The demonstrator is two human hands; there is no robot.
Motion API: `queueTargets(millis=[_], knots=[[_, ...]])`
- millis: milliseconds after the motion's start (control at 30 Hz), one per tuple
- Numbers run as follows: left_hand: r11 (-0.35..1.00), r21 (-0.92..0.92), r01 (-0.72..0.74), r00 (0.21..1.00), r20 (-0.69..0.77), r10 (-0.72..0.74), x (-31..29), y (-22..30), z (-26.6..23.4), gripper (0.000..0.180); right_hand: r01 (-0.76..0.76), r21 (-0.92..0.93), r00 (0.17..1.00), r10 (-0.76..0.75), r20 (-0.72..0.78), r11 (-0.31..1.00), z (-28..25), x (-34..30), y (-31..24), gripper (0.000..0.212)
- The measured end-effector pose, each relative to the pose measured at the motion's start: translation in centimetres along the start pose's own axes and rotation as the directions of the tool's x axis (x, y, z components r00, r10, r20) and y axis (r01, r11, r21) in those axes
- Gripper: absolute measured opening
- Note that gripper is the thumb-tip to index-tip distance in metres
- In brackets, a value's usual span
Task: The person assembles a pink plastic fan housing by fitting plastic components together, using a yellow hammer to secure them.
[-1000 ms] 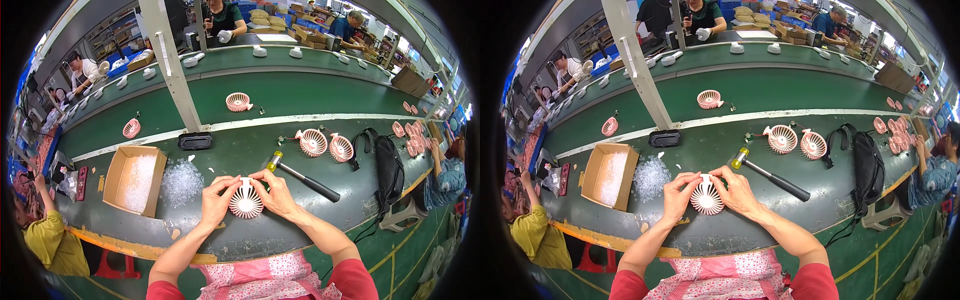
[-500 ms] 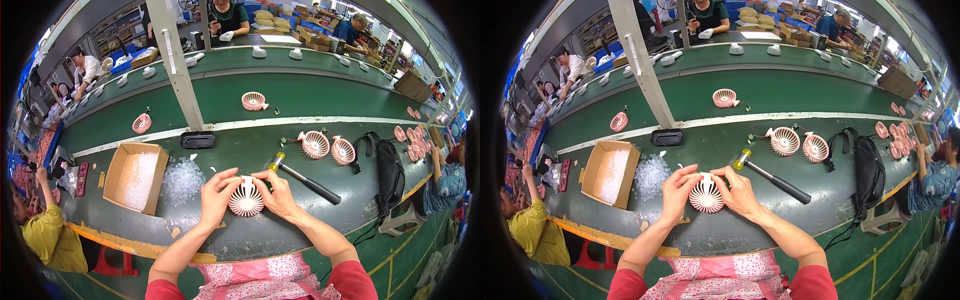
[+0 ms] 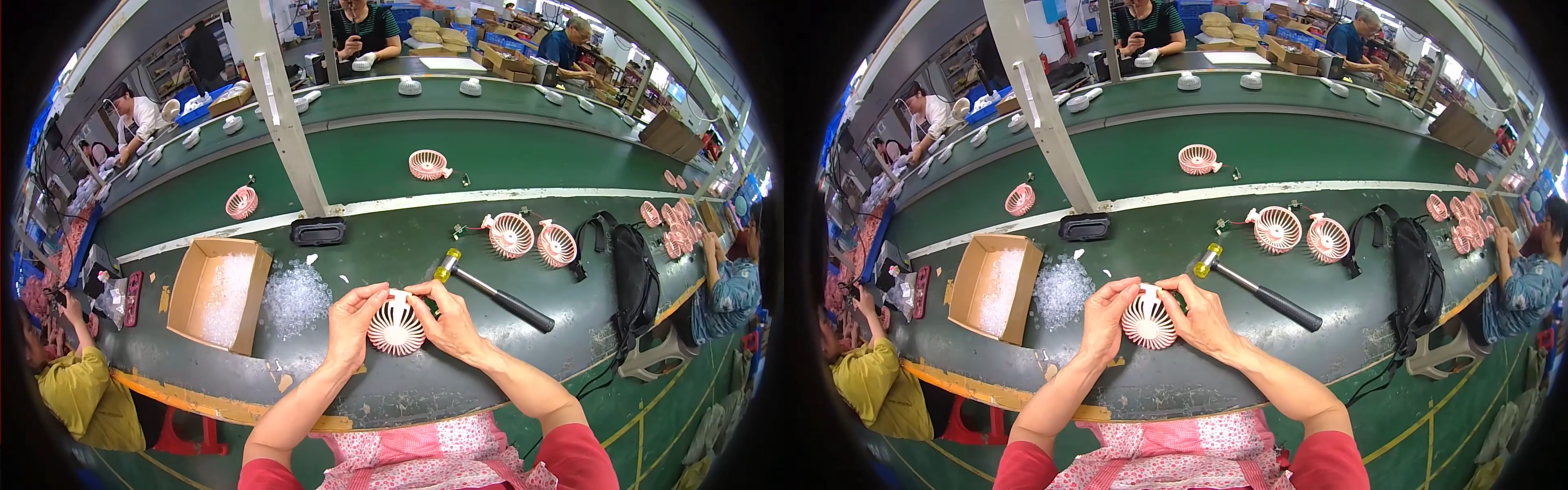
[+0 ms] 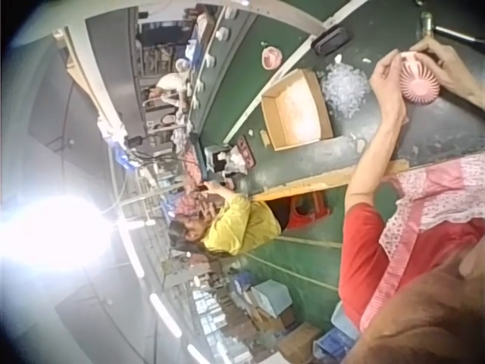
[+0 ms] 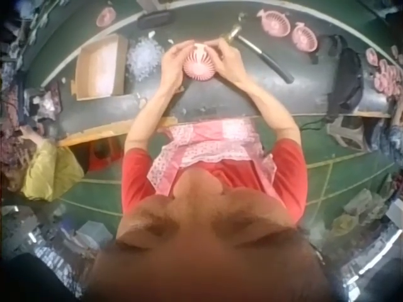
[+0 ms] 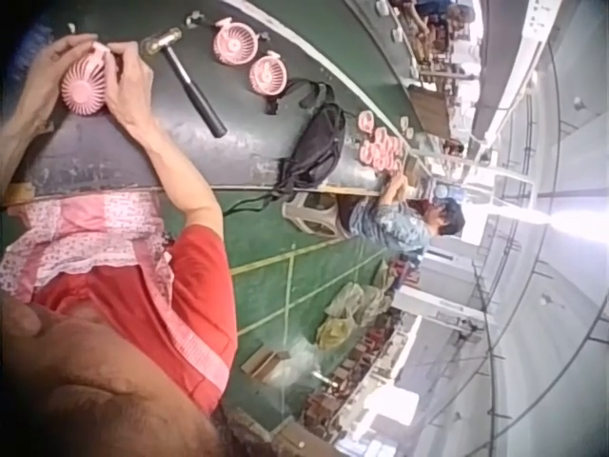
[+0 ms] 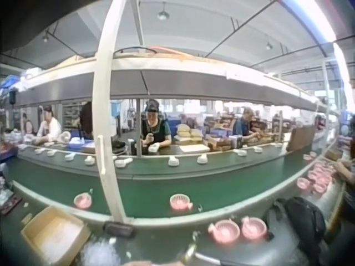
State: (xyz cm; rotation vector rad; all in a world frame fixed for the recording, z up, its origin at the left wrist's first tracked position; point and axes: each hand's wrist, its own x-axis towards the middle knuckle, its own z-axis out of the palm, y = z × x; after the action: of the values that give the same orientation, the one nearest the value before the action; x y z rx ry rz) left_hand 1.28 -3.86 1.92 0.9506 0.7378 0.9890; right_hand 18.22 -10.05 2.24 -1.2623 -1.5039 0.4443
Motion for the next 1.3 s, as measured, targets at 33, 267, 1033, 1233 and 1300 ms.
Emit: queueTargets(millis=[33,267,1033,1233,1300], knots=[[1.000,-0.017,-0.002,1.000,-0.004,0.002,0.0,0.0,0.0,0.023,-0.007,0.000,1.000,0.007,0.003,1.000,0.0,0.0,0.0,0.018],[0.993,0.104,-0.054,0.999,0.007,0.054,-0.2,-0.1,0.3,0.020,-0.029,-0.030,1.000,0.030,0.007,0.999,-0.3,0.1,0.0,0.018],[0.972,0.196,-0.132,0.991,0.051,0.125,-0.2,-0.1,0.2,0.021,-0.091,0.011,0.995,0.091,0.039,0.996,-0.5,0.0,-0.4,0.017],[0.424,0.711,-0.561,0.782,0.285,0.555,-1.3,0.7,1.2,0.019,-0.071,-0.094,0.996,0.075,0.039,0.993,-0.9,-0.3,-0.8,0.015],[0.341,0.730,-0.592,0.740,0.325,0.589,-1.4,0.5,1.3,0.019,-0.073,-0.091,0.996,0.077,0.042,0.993,-0.8,-0.3,-0.8,0.014]])
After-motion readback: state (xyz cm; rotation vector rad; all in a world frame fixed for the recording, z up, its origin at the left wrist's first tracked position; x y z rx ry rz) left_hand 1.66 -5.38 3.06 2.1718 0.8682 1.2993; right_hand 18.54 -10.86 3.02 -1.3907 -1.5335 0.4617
